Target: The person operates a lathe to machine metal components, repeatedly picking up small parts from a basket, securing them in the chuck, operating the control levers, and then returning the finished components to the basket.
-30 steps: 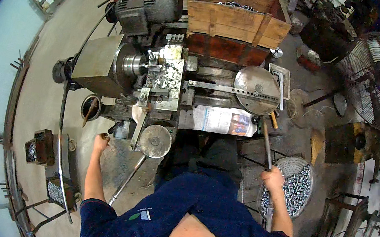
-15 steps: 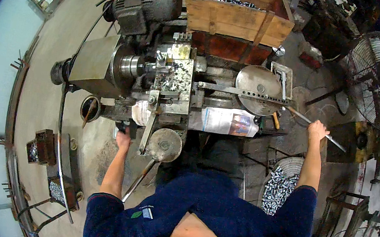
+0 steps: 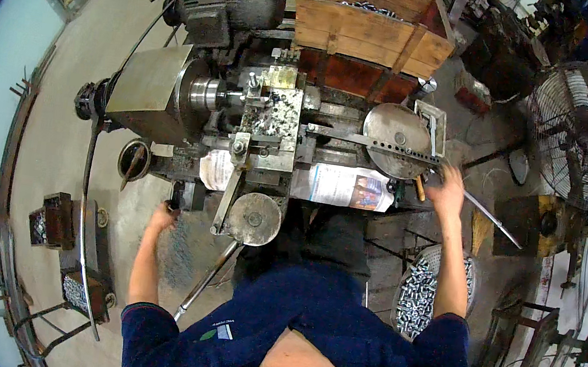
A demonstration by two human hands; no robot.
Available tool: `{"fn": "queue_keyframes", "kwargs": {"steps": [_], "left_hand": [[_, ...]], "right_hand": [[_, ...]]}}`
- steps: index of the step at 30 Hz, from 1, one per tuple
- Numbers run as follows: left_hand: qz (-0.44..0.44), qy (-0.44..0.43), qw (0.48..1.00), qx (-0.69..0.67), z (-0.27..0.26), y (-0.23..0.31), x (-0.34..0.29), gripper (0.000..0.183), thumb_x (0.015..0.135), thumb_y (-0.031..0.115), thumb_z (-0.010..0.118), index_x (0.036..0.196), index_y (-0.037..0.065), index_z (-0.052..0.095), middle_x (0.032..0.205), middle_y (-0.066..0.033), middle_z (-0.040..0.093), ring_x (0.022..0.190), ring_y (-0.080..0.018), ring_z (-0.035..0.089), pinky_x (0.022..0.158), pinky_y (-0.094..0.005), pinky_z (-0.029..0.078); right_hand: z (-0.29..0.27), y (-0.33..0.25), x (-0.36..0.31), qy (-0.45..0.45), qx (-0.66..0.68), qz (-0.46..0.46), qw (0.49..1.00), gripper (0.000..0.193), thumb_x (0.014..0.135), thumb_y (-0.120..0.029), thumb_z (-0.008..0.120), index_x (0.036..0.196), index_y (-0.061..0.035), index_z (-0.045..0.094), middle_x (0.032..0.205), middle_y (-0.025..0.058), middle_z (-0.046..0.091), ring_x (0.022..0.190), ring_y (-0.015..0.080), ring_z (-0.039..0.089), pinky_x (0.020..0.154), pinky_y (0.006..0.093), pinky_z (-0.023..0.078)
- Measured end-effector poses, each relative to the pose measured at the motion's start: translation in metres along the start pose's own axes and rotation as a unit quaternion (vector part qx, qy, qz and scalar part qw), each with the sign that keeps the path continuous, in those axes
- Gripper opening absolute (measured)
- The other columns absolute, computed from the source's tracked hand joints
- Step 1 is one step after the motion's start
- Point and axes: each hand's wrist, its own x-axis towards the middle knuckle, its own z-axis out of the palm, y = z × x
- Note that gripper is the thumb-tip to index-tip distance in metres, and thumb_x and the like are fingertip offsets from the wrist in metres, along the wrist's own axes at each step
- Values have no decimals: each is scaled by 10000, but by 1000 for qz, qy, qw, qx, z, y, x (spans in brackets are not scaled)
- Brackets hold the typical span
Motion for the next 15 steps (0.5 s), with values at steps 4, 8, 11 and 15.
{"fn": "queue_keyframes", "kwargs": {"steps": [4,8,11,15], "left_hand": [[84,35,993,-80,-91,57,-28,382,823,180,573,1123,-55,536,709,-130,625,525,-176,602,504,-303,476],[143,253,957,-12,-201,93,-94,347,846,183,545,1099,-54,556,802,-144,647,696,-208,629,618,-306,482],[102,373,920,59,-260,69,-139,330,868,220,524,1066,-41,567,925,-189,635,830,-272,621,726,-345,469],[-39,407,879,245,-222,-52,-175,461,877,426,462,960,-6,600,853,-223,615,800,-378,592,705,-437,451]], "right_hand": [[-13,-154,64,-8,208,-226,952,520,545,-147,668,1040,-11,588,1133,174,552,1122,332,477,968,399,372],[-2,-314,91,-30,264,-416,870,411,493,-139,664,881,-11,617,1034,172,560,1013,355,503,887,407,411],[12,-391,104,-149,56,-474,866,244,503,-183,637,710,-55,658,898,142,606,890,295,545,795,366,417],[34,-431,107,-248,-27,-449,858,249,607,-247,671,813,-108,685,902,85,649,924,242,572,859,350,382]]}}
